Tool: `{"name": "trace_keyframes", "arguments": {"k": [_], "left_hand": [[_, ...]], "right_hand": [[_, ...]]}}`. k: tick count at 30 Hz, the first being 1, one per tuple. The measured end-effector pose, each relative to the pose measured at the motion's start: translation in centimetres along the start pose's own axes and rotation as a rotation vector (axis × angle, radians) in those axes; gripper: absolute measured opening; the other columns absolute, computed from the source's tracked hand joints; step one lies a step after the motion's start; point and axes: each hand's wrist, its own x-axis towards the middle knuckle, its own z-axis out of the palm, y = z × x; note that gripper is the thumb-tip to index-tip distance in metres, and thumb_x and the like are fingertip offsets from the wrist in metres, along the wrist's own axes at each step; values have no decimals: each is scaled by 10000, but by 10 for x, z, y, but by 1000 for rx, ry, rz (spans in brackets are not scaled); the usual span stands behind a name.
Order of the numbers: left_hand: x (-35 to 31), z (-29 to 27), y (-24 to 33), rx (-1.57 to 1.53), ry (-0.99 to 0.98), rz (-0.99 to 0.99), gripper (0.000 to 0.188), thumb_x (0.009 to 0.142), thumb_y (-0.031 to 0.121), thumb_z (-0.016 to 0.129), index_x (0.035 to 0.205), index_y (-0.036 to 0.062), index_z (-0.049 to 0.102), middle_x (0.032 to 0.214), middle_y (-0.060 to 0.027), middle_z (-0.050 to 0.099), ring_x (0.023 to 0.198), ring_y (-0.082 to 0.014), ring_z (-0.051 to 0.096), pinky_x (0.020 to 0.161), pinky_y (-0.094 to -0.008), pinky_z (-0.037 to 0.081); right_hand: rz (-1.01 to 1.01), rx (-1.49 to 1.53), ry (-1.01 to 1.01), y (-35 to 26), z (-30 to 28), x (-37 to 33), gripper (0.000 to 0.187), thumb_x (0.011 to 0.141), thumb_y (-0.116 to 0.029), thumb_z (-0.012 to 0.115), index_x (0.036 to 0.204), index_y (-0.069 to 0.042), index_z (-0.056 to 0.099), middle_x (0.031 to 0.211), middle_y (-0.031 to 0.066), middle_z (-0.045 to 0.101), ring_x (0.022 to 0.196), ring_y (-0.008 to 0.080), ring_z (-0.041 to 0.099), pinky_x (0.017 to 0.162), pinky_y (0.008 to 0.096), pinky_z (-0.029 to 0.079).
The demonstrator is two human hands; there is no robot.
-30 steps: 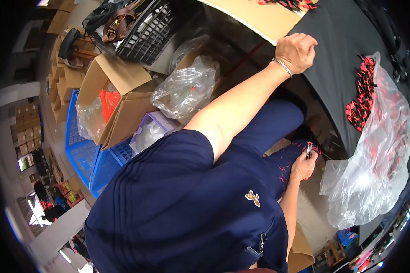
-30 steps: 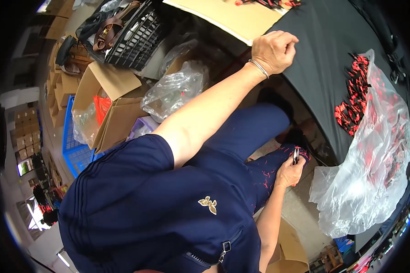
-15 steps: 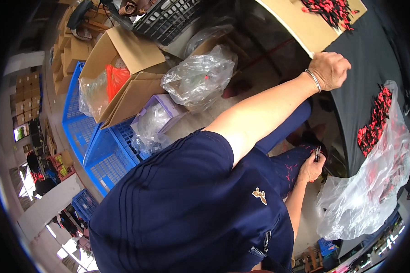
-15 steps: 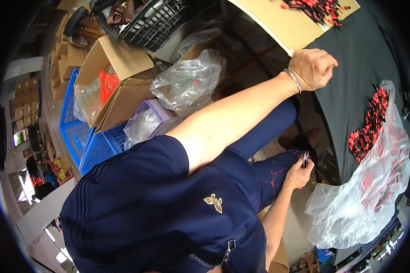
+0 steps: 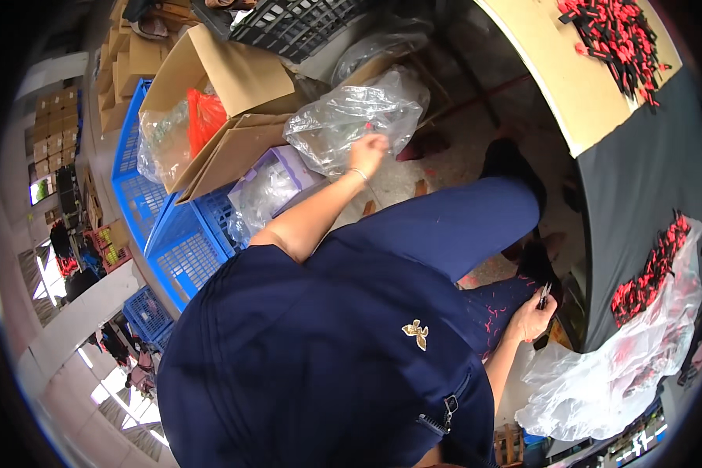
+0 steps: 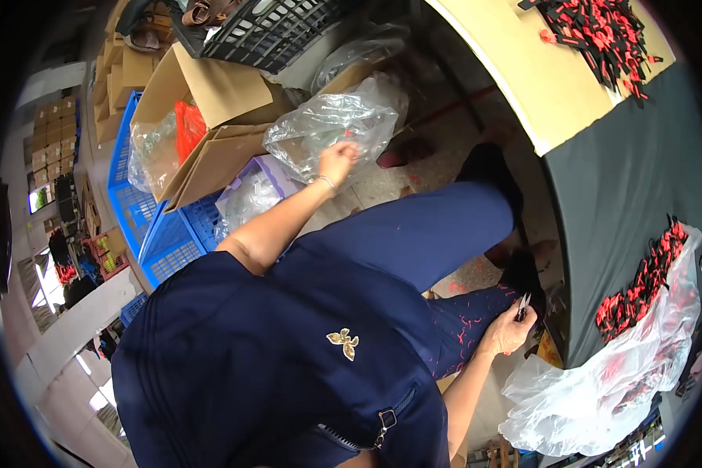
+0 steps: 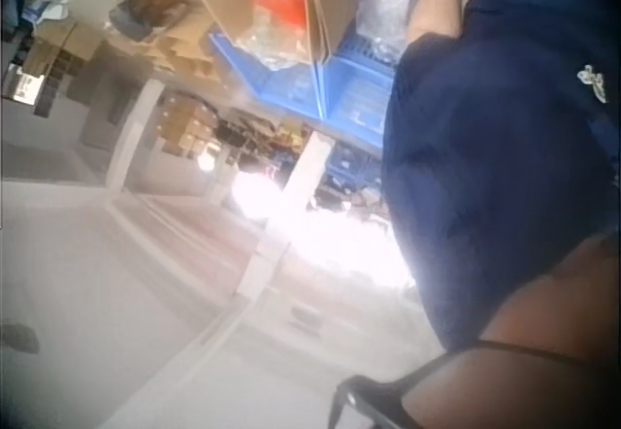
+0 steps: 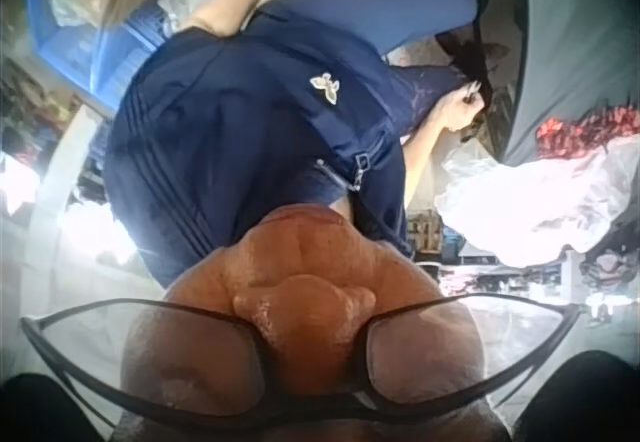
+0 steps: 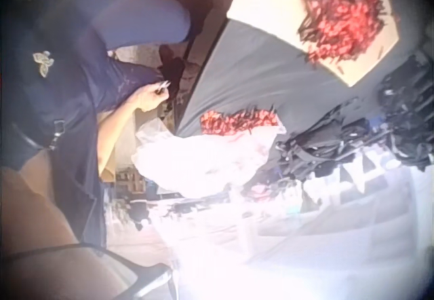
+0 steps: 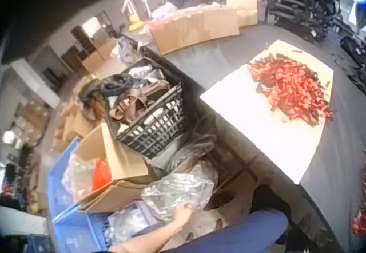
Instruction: The person is assembling small electrical components by sliding red rubber sleeves onto black wire connectors using their hands. They pick up components from a pile on the table and place the finished pieces onto a cardboard sheet.
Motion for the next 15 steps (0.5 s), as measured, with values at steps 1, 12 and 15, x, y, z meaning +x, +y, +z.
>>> {"name": "trace_keyframes", "arguments": {"k": [1, 12, 15], "left_hand": [[16, -12, -20, -108, 52, -392, 364, 827, 383, 660, 1030, 80, 654, 996, -99, 663, 846, -216, 651, 687, -303, 515], [123, 1, -27, -644, 65, -621, 942, 749, 553, 675, 1466, 224, 161, 1459, -195, 214, 1245, -296, 362, 1011, -470, 312], [149, -4, -22, -657, -87, -474, 890, 803, 481, 648, 1474, 194, 139, 1507, -163, 159, 1351, -315, 253, 1063, -501, 247]], "right_hand": [[4, -6, -5, 1, 1, 0, 273, 849, -380, 612, 968, -135, 614, 786, 114, 670, 691, 300, 639, 631, 400, 477], [49, -150, -30, 1, 1, 1, 225, 845, -332, 631, 968, -146, 604, 793, 78, 673, 669, 266, 638, 602, 385, 479], [4, -83, -45, 1, 0, 2, 247, 845, -328, 635, 984, -127, 596, 797, 81, 673, 670, 259, 639, 616, 390, 481]]}}
